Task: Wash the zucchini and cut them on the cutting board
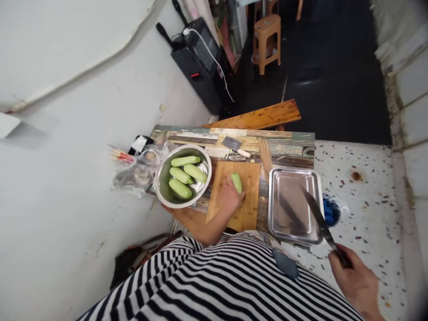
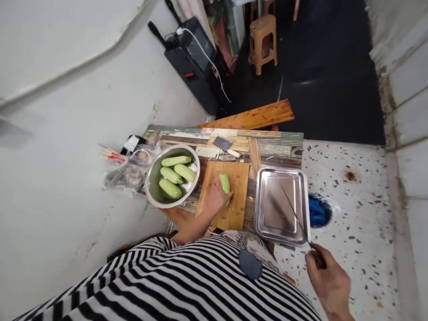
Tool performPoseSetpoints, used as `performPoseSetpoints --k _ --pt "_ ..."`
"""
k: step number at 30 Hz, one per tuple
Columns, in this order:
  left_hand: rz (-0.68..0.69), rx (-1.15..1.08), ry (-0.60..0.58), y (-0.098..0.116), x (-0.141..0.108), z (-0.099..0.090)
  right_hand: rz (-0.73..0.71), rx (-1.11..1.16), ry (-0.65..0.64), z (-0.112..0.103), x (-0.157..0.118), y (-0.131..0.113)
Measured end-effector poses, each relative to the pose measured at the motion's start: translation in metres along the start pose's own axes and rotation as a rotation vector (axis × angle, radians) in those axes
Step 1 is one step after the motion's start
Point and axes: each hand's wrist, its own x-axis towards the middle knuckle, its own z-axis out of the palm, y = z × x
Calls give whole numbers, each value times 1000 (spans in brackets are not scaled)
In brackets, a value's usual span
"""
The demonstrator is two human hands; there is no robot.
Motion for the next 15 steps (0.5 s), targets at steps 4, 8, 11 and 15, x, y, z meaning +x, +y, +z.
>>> performPoseSetpoints --k 4,8,11,15 --pt "144 -141 -177 -13 21 -10 -49 55 -135 2 35 -59" --pt "424 -218 -380 -27 37 -26 -154 75 -382 25 53 -108" --pt "631 -208 -546 -37 41 -31 -325 -81 -462 47 62 -142" --pt "691 -185 -429 -53 27 -22 -486 -290 -429 73 70 -179"
